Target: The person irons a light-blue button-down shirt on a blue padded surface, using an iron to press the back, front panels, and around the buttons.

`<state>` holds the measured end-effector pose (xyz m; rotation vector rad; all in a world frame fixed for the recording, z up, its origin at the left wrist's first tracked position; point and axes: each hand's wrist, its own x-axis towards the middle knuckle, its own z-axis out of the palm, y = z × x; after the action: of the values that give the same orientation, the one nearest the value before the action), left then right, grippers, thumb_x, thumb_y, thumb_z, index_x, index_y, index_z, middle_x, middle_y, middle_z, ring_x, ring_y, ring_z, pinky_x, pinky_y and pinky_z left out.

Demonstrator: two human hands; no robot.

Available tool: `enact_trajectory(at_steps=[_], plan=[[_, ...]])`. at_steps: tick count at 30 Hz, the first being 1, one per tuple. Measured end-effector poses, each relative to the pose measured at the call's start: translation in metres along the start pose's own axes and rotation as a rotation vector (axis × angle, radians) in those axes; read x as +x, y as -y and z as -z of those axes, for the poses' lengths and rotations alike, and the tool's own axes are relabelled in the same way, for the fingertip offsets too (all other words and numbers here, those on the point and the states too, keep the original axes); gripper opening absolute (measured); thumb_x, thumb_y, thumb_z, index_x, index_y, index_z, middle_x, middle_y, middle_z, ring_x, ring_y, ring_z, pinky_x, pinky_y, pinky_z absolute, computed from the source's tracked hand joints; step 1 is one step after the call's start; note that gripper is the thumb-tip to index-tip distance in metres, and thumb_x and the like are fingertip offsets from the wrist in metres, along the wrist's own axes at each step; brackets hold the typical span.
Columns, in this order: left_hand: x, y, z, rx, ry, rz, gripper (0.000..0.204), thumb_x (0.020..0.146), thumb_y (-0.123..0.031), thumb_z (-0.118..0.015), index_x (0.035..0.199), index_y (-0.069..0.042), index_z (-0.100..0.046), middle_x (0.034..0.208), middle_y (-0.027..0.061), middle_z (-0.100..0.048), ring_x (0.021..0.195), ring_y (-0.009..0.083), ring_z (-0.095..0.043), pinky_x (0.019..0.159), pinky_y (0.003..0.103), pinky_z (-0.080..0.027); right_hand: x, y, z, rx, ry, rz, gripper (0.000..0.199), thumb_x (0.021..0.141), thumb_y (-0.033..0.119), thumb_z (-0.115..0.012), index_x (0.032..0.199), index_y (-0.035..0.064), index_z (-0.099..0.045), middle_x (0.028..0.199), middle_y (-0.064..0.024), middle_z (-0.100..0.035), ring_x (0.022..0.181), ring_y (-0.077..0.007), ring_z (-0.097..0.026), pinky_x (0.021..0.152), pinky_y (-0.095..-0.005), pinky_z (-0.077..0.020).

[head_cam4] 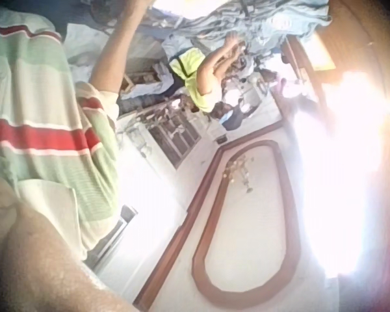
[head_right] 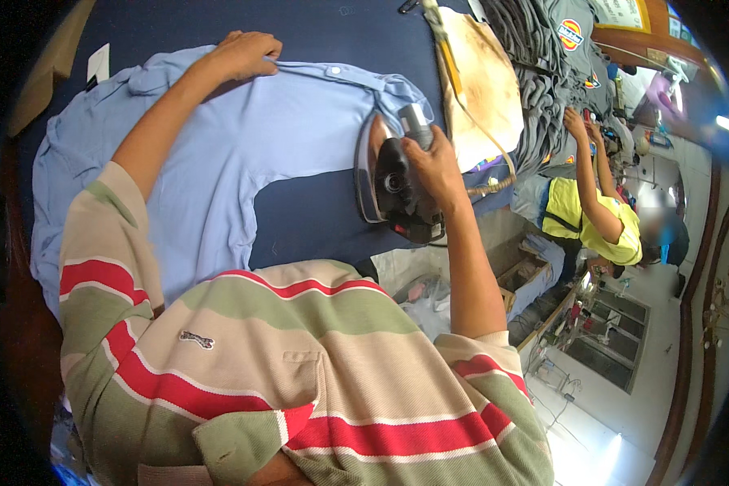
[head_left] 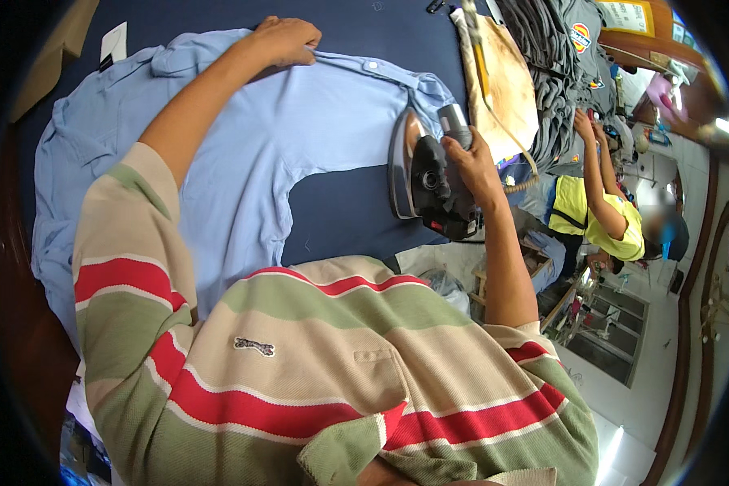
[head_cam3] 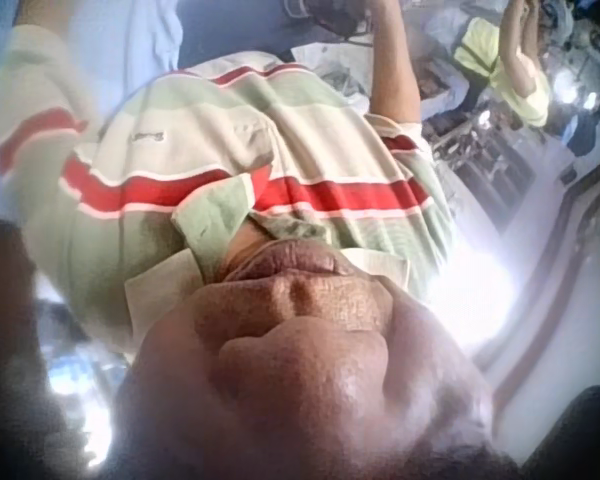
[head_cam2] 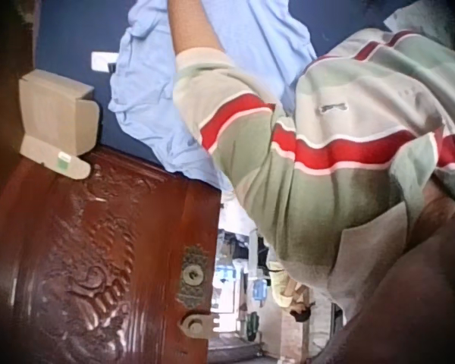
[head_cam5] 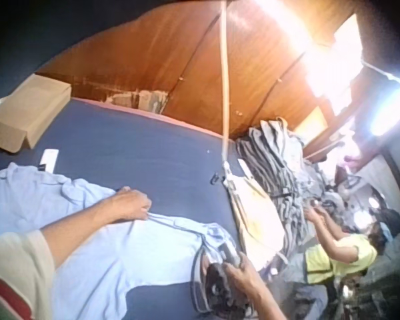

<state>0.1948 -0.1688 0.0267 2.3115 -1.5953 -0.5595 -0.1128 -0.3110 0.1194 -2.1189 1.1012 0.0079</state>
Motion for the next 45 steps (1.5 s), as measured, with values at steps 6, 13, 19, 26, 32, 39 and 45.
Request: enact_trajectory(at_steps=[6,13,19,26,32,39,45], plan=[[0.016,0.009,0.025,-0.107,0.196,0.043,0.017,0.064,-0.014,-0.065,0.064,-0.007,-0.050,0.062,0.0055,-0.054,0.061,0.0212,-0.053,0.058,0.035,-0.040,0.036,0.018,-0.006,-0.144,0.001,0.128,0.048,0.079,0.032,-0.063,0.107,-0.0065,-0.051,0.075,-0.0079,-0.056,0.061,-0.0118,-0.053,0.056,-0.0270,-0.0442],[0.006,0.012,0.016,-0.113,0.100,0.067,0.014,0.061,-0.013,-0.061,0.071,-0.007,-0.052,0.068,0.0076,-0.056,0.067,0.0241,-0.055,0.063,0.036,-0.042,-0.010,0.021,-0.005,-0.154,0.097,0.051,0.057,0.078,0.032,-0.063,0.114,-0.0096,-0.048,0.085,-0.0133,-0.060,0.068,-0.0146,-0.056,0.064,-0.0278,-0.0460],[0.003,0.003,0.016,-0.028,0.079,0.114,0.021,0.066,-0.018,-0.060,0.084,-0.008,-0.054,0.082,0.0086,-0.061,0.082,0.0262,-0.058,0.076,0.040,-0.043,0.015,0.013,-0.007,-0.174,-0.027,0.120,0.051,0.079,0.030,-0.062,0.110,-0.0086,-0.050,0.082,-0.0132,-0.060,0.068,-0.0156,-0.056,0.065,-0.0280,-0.0461],[0.023,-0.043,-0.035,0.031,-0.371,-0.113,0.042,0.075,-0.035,-0.061,0.111,-0.012,-0.057,0.108,0.0061,-0.058,0.104,0.0244,-0.053,0.087,0.046,-0.038,0.013,0.005,-0.010,-0.080,-0.028,0.100,0.053,0.078,0.032,-0.062,0.111,-0.0076,-0.050,0.077,-0.0109,-0.059,0.057,-0.0145,-0.055,0.054,-0.0279,-0.0454],[0.044,-0.097,-0.052,0.064,-0.251,-0.098,0.040,0.077,-0.036,-0.061,0.110,-0.014,-0.058,0.110,0.0054,-0.055,0.109,0.0230,-0.050,0.087,0.045,-0.038,0.019,0.015,-0.005,-0.024,-0.053,-0.082,0.053,0.075,0.033,-0.061,0.105,-0.0087,-0.053,0.084,-0.0234,-0.061,0.078,-0.0294,-0.062,0.073,-0.0363,-0.0472],[0.056,-0.086,-0.047,-0.040,-0.210,-0.095,0.032,0.077,-0.033,-0.060,0.103,-0.014,-0.060,0.103,0.0079,-0.061,0.101,0.0255,-0.056,0.083,0.047,-0.042,0.038,0.020,-0.006,-0.088,0.009,0.015,0.060,0.075,0.039,-0.059,0.111,-0.0084,-0.051,0.095,-0.0295,-0.060,0.090,-0.0353,-0.062,0.079,-0.0379,-0.0464],[0.044,-0.091,-0.022,0.032,0.074,-0.028,0.050,0.071,-0.042,-0.056,0.109,-0.010,-0.060,0.108,0.0127,-0.063,0.102,0.0304,-0.059,0.081,0.047,-0.044,0.010,-0.020,0.003,-0.255,0.172,0.323,0.058,0.077,0.036,-0.060,0.116,-0.0061,-0.048,0.089,-0.0164,-0.058,0.076,-0.0227,-0.057,0.067,-0.0325,-0.0451]])
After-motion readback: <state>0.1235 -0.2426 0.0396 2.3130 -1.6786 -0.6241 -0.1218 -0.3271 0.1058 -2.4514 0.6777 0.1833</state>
